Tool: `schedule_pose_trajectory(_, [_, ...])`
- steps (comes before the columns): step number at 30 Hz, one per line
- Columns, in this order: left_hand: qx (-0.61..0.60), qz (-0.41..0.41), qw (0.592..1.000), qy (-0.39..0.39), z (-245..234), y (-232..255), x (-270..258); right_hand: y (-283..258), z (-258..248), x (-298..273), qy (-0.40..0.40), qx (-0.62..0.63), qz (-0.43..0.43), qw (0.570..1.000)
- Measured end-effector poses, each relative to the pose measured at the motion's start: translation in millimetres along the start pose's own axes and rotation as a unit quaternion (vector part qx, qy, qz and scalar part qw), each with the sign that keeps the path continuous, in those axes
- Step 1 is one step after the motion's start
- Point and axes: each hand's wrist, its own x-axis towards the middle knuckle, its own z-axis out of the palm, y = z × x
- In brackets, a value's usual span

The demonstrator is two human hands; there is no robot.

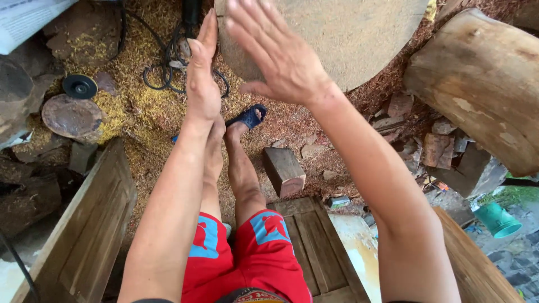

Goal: Sanding a wood log slice and wiping away sawdust for inspection.

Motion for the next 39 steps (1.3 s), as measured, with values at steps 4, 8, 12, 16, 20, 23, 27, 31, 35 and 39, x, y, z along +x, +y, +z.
schedule_pose_trajectory(4, [-0.03,0.011,0.999,0.004,-6.4,7.5,4.5,3.3,25.2,-30.3,0.051,-0.029,-0.02,0.998])
schedule_pose_trajectory(8, [-0.02,-0.022,1.0,-0.006,-5.1,18.3,4.8,-11.1,30.2,-33.9,-0.018,0.006,0.046,0.999])
schedule_pose_trajectory(12, [-0.026,-0.004,1.0,-0.013,-7.3,21.3,5.8,-17.2,13.1,-10.2,0.002,0.019,0.035,0.999])
schedule_pose_trajectory(16, [-0.041,-0.042,0.998,-0.033,-12.9,32.1,8.7,-3.6,8.7,8.9,0.002,-0.008,-0.005,1.0])
schedule_pose_trajectory(20, [-0.057,-0.046,0.996,-0.054,-12.2,36.4,8.5,9.5,3.7,13.8,0.043,-0.024,0.0,0.999])
schedule_pose_trajectory(23, [-0.021,-0.058,0.996,-0.065,-14.1,42.0,10.1,-4.4,-7.6,25.4,0.011,-0.023,-0.007,1.0])
schedule_pose_trajectory(27, [0.028,-0.039,0.996,-0.07,-14.8,48.1,9.0,-10.7,5.6,5.6,0.024,-0.03,-0.053,0.998])
schedule_pose_trajectory(31, [0.011,-0.102,0.992,-0.07,-13.7,44.6,8.7,-16.0,27.5,-8.2,0.012,-0.027,-0.048,0.998])
schedule_pose_trajectory(35, [-0.001,-0.103,0.992,-0.068,-14.4,46.2,7.7,-20.7,26.9,1.6,0.028,0.004,-0.033,0.999])
schedule_pose_trajectory(39, [-0.04,-0.087,0.992,-0.081,-19.3,53.7,10.0,-22.1,23.1,3.3,0.044,-0.059,-0.018,0.997])
